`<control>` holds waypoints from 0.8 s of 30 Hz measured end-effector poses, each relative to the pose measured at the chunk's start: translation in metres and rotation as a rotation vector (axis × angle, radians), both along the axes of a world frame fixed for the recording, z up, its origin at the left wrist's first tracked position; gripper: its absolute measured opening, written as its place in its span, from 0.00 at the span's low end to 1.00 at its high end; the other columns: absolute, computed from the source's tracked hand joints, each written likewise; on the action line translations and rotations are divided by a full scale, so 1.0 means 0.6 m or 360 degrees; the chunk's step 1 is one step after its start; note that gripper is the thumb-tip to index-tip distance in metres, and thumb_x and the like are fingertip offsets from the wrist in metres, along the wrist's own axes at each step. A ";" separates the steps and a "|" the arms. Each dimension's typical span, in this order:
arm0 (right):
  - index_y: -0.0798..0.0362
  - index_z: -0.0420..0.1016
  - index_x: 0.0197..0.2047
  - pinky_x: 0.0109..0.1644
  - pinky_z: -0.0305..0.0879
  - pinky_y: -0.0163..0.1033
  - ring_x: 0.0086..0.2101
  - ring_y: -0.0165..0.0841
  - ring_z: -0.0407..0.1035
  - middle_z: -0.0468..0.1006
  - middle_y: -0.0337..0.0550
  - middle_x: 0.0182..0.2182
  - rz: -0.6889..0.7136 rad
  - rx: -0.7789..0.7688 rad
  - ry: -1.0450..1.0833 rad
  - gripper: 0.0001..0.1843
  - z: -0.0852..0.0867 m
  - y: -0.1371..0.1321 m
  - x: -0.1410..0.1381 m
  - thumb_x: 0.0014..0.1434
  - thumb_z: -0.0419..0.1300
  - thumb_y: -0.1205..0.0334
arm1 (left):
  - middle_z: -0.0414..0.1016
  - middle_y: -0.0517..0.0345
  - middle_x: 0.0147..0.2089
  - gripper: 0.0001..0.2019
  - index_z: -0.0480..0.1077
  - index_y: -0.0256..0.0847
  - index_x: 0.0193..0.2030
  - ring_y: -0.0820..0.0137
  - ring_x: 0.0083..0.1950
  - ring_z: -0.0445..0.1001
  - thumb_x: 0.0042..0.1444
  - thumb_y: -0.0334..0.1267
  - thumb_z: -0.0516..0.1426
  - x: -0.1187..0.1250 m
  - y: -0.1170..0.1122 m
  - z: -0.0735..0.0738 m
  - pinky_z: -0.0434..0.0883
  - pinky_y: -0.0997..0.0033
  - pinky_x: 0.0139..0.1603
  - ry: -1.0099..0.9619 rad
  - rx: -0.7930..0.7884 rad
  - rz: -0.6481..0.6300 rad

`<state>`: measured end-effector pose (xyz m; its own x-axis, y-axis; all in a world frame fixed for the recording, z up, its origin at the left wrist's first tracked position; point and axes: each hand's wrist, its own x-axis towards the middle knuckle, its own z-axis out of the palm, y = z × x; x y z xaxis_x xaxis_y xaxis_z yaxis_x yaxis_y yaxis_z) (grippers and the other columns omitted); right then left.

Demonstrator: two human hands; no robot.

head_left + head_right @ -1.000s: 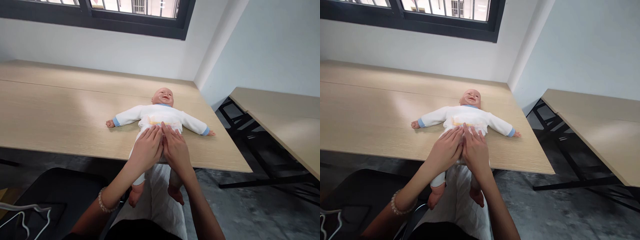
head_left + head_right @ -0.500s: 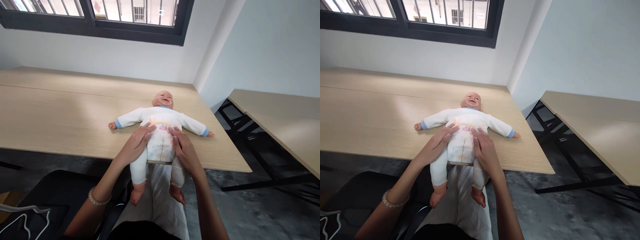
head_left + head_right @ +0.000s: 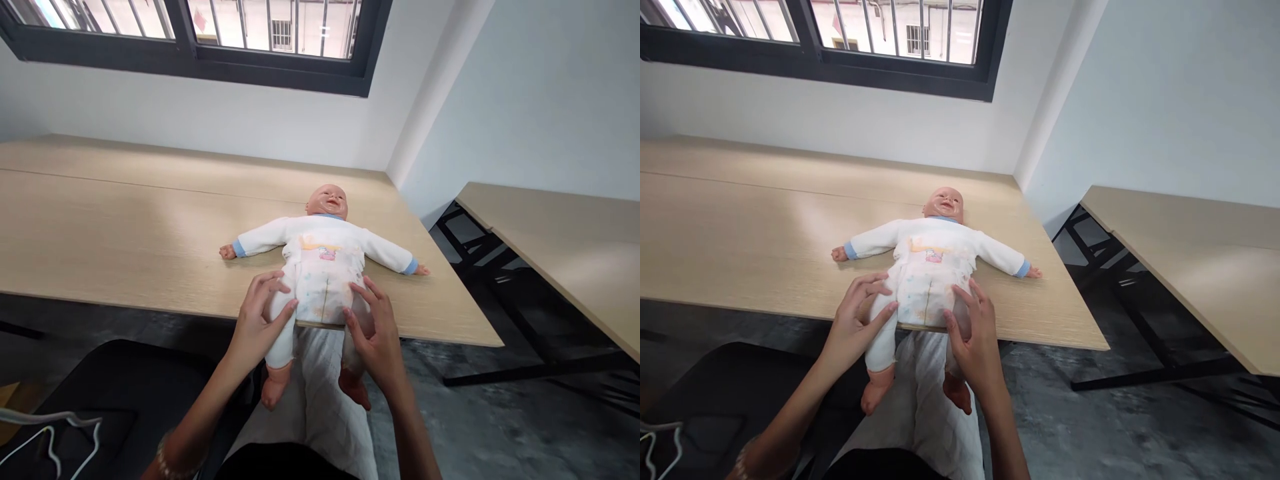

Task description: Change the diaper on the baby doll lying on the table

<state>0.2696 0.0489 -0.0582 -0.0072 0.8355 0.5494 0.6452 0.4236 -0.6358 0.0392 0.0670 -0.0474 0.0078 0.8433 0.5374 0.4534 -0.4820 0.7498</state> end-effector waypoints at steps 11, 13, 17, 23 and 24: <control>0.51 0.72 0.45 0.64 0.63 0.59 0.65 0.47 0.61 0.62 0.56 0.66 -0.0387 0.0176 -0.0076 0.07 -0.039 -0.046 -0.059 0.71 0.55 0.59 | 0.57 0.46 0.74 0.07 0.76 0.41 0.39 0.52 0.75 0.57 0.65 0.40 0.59 0.026 -0.029 -0.020 0.62 0.48 0.73 0.0179 -0.0181 -0.0008; 0.51 0.72 0.43 0.63 0.64 0.58 0.64 0.47 0.62 0.64 0.55 0.65 -0.0412 0.0186 -0.0051 0.07 -0.040 -0.041 -0.061 0.71 0.55 0.59 | 0.60 0.47 0.71 0.07 0.77 0.42 0.39 0.54 0.74 0.59 0.65 0.41 0.59 0.024 -0.026 -0.020 0.60 0.48 0.73 0.0066 -0.0205 -0.0015; 0.51 0.72 0.42 0.58 0.67 0.54 0.62 0.46 0.63 0.67 0.54 0.62 -0.0412 0.0150 0.0026 0.08 -0.039 -0.032 -0.064 0.72 0.54 0.59 | 0.67 0.49 0.64 0.09 0.79 0.43 0.36 0.55 0.68 0.66 0.61 0.45 0.63 0.014 -0.019 -0.018 0.63 0.50 0.71 -0.0208 -0.0291 0.0041; 0.52 0.74 0.42 0.60 0.65 0.51 0.62 0.43 0.64 0.68 0.52 0.62 -0.0409 0.0208 0.0149 0.09 -0.037 -0.030 -0.068 0.71 0.56 0.58 | 0.69 0.50 0.61 0.09 0.81 0.45 0.33 0.55 0.65 0.70 0.56 0.48 0.66 0.005 -0.014 -0.014 0.66 0.54 0.69 -0.0315 -0.0297 0.0064; 0.51 0.74 0.42 0.61 0.65 0.51 0.62 0.43 0.64 0.68 0.52 0.62 -0.0408 0.0210 0.0168 0.09 -0.036 -0.031 -0.068 0.70 0.57 0.56 | 0.70 0.50 0.60 0.09 0.81 0.45 0.33 0.56 0.65 0.70 0.55 0.47 0.66 0.006 -0.013 -0.012 0.66 0.54 0.69 -0.0302 -0.0292 0.0058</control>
